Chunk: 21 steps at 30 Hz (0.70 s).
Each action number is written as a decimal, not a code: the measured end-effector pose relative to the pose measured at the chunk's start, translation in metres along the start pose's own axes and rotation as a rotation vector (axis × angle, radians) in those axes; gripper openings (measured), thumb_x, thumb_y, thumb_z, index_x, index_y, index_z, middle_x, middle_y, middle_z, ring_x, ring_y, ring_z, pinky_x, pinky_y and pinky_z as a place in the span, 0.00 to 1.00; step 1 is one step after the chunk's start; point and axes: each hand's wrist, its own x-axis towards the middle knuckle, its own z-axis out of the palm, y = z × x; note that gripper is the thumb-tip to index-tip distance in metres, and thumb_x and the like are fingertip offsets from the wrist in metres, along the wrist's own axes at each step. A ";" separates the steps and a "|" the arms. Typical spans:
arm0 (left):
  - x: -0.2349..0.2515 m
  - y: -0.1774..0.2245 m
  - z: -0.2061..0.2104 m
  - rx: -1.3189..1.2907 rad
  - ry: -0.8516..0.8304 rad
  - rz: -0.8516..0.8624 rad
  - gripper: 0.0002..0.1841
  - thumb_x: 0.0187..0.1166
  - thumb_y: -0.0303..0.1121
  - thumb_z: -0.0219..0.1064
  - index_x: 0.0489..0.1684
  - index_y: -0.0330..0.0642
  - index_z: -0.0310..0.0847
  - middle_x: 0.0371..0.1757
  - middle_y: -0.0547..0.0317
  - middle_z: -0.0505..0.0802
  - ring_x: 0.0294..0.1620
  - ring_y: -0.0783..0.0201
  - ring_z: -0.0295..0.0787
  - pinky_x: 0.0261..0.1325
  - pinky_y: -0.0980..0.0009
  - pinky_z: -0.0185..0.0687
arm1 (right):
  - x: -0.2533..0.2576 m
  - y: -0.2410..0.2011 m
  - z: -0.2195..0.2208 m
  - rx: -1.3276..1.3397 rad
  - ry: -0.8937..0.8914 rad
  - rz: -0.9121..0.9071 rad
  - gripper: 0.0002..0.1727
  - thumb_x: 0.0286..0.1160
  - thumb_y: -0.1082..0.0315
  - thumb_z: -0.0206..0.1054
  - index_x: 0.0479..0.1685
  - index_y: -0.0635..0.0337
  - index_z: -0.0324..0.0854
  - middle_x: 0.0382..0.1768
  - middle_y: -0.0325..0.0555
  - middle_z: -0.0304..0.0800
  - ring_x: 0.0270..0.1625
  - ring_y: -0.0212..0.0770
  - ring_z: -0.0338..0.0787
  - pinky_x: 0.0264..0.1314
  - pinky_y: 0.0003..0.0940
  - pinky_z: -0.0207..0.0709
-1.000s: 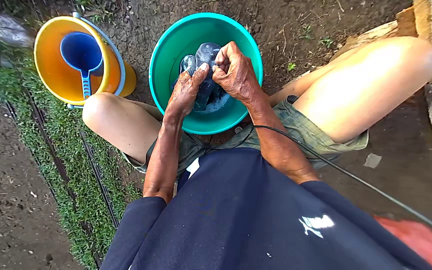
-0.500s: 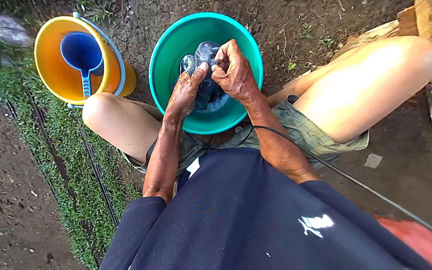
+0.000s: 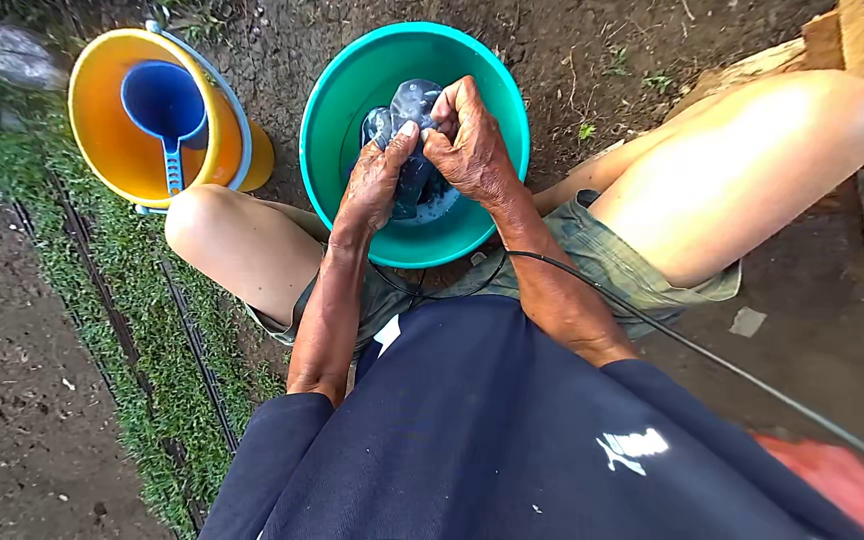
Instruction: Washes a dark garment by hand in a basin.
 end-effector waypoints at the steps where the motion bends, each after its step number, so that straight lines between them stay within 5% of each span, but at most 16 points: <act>1: 0.000 0.000 0.000 -0.001 -0.006 0.004 0.18 0.90 0.42 0.58 0.62 0.35 0.76 0.48 0.49 0.92 0.51 0.57 0.92 0.60 0.56 0.89 | 0.002 0.032 0.022 0.178 0.067 -0.055 0.11 0.71 0.69 0.67 0.44 0.68 0.74 0.32 0.52 0.80 0.31 0.37 0.81 0.34 0.24 0.74; 4: -0.001 0.001 0.000 0.000 -0.003 0.000 0.19 0.90 0.42 0.58 0.64 0.34 0.76 0.50 0.48 0.92 0.53 0.56 0.92 0.61 0.55 0.89 | 0.007 0.047 0.030 0.199 -0.029 0.094 0.09 0.72 0.69 0.65 0.48 0.56 0.75 0.36 0.41 0.81 0.35 0.33 0.82 0.38 0.31 0.79; 16: 0.000 0.003 -0.001 0.023 0.009 -0.008 0.19 0.91 0.43 0.57 0.62 0.35 0.77 0.48 0.48 0.92 0.52 0.57 0.92 0.60 0.56 0.89 | 0.008 0.040 0.021 0.170 -0.093 0.114 0.11 0.76 0.64 0.69 0.51 0.58 0.76 0.37 0.41 0.83 0.36 0.32 0.83 0.41 0.29 0.81; 19: -0.001 0.002 -0.003 0.040 -0.016 0.000 0.19 0.91 0.43 0.57 0.61 0.34 0.79 0.48 0.49 0.93 0.52 0.57 0.92 0.60 0.56 0.89 | 0.005 0.047 0.027 0.180 -0.021 0.040 0.09 0.74 0.66 0.68 0.47 0.58 0.76 0.34 0.40 0.83 0.33 0.31 0.83 0.37 0.28 0.79; 21: -0.001 0.002 -0.003 0.042 -0.012 -0.002 0.19 0.91 0.43 0.57 0.63 0.34 0.78 0.50 0.48 0.93 0.53 0.56 0.92 0.62 0.56 0.89 | 0.002 0.034 0.019 0.131 0.104 -0.121 0.07 0.75 0.70 0.64 0.39 0.67 0.77 0.29 0.49 0.82 0.29 0.34 0.82 0.32 0.20 0.73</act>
